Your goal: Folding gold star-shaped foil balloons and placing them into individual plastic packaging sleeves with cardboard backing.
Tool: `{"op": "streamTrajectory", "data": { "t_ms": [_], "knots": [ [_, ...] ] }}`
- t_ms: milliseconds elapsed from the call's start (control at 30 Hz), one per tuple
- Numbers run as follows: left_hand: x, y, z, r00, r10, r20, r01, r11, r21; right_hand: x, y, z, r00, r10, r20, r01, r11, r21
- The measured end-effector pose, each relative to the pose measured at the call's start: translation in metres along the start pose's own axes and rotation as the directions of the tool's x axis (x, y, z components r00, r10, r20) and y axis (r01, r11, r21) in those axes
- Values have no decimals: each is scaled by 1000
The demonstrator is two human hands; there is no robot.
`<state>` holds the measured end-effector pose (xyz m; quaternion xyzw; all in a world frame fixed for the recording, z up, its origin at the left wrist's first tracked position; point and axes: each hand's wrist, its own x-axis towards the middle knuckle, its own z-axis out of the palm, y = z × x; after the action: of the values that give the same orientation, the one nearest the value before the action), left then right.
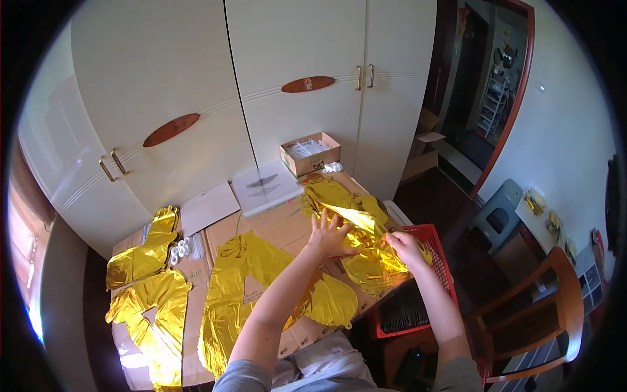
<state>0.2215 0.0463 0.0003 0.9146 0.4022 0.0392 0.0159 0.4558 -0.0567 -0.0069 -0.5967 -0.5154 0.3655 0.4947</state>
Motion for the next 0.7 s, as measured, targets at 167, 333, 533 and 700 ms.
{"op": "streamTrajectory", "data": {
  "t_ms": [167,333,533,700],
  "knots": [
    [0,-2,-5,993,-66,100,65,998,19,39,-32,-35,994,-18,-112,28,995,93],
    [2,2,-7,993,-61,105,59,998,25,102,-51,-93,969,63,-240,50,898,436],
    [6,3,-5,992,-49,118,48,999,10,124,-89,-139,859,-34,-511,288,857,427],
    [2,7,-12,992,-50,116,48,999,16,84,-121,-111,787,-431,-442,366,902,-229]
  ]
}}
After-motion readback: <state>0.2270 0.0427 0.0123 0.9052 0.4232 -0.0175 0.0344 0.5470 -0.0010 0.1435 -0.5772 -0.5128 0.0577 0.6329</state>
